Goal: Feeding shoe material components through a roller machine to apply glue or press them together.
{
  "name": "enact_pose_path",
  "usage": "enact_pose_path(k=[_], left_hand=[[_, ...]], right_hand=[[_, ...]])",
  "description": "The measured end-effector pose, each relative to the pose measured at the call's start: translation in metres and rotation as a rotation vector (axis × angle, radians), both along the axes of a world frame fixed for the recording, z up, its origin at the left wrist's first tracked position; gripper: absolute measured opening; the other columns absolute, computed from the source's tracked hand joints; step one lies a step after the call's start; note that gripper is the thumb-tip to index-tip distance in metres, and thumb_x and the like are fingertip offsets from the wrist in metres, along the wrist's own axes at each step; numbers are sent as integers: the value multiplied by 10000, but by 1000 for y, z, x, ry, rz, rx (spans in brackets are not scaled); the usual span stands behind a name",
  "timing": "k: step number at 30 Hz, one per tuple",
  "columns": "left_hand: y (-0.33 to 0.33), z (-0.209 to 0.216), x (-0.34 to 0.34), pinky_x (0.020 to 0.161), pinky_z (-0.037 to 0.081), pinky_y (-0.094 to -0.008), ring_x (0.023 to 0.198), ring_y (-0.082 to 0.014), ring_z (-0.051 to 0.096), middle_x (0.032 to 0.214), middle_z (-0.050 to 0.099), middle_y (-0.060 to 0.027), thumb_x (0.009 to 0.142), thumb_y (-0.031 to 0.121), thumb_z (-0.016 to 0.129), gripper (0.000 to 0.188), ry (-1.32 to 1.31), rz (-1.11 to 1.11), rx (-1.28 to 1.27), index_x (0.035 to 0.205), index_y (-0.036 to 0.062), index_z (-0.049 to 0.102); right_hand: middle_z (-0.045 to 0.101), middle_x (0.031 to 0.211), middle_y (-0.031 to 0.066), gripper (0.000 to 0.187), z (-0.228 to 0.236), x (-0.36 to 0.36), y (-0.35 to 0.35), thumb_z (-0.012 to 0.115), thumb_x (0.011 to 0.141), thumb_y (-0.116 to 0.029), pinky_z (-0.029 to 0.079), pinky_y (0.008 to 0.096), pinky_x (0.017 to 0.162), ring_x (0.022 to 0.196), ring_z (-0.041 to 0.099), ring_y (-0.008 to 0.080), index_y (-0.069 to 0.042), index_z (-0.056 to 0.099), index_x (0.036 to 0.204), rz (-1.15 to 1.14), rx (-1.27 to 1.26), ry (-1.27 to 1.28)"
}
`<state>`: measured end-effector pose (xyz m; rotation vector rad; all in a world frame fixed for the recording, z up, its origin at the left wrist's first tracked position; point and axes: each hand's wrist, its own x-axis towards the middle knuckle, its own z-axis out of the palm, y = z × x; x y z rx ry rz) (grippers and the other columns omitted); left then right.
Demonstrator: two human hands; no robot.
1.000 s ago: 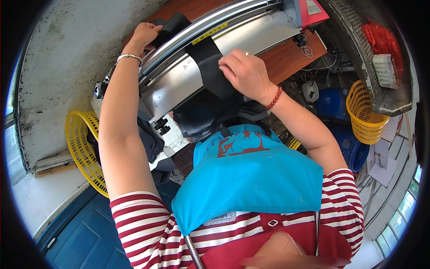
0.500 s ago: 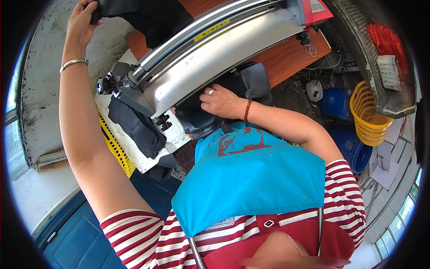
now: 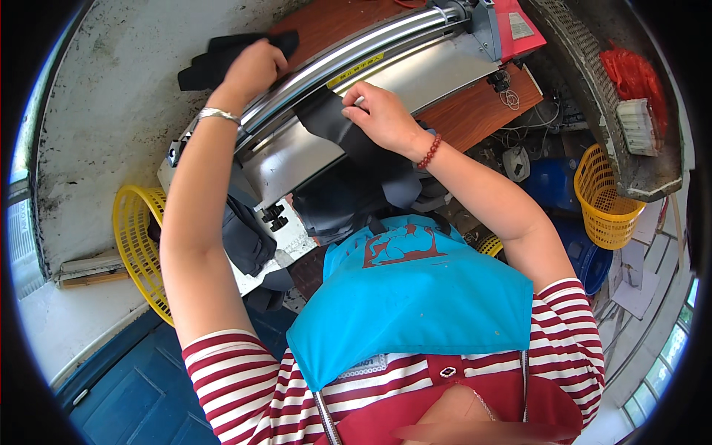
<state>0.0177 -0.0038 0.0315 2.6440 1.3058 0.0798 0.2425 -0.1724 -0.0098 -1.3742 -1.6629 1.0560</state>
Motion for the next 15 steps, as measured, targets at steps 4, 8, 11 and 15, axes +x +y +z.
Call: enact_pose_path(k=[4, 8, 11, 15], left_hand=[[6, -25, 1, 711, 550, -363, 756, -211, 682, 792, 723, -138, 868, 244, 659, 253, -77, 366, -538, 900, 25, 783], [12, -28, -2, 596, 526, -336, 662, -169, 636, 761, 694, -69, 870, 303, 702, 260, -192, 477, -619, 913, 57, 775], [17, -31, -2, 598, 521, -347, 718, -169, 632, 842, 690, -70, 932, 235, 682, 200, -432, 685, -689, 1002, 52, 728], [34, -15, -18, 590, 522, -308, 708, -166, 589, 827, 640, -27, 919, 240, 705, 142, -704, 850, -579, 925, 100, 687]], right_hand=[[698, 876, 157, 142, -1, 1, 9, 681, 911, -114, 530, 392, 717, 799, 690, 306, -25, 613, 998, -95, 143, -236], [725, 899, 137, 147, 9, 18, 5, 645, 926, -177, 543, 446, 779, 868, 695, 345, -56, 628, 1007, -76, 61, -367], [719, 828, 132, 129, 12, 33, -3, 643, 926, -186, 551, 454, 707, 782, 699, 345, -90, 635, 1011, -139, 184, -505], [685, 729, 96, 112, 4, 49, -25, 659, 922, -144, 520, 373, 591, 650, 675, 281, -76, 645, 1010, -159, 287, -429]])
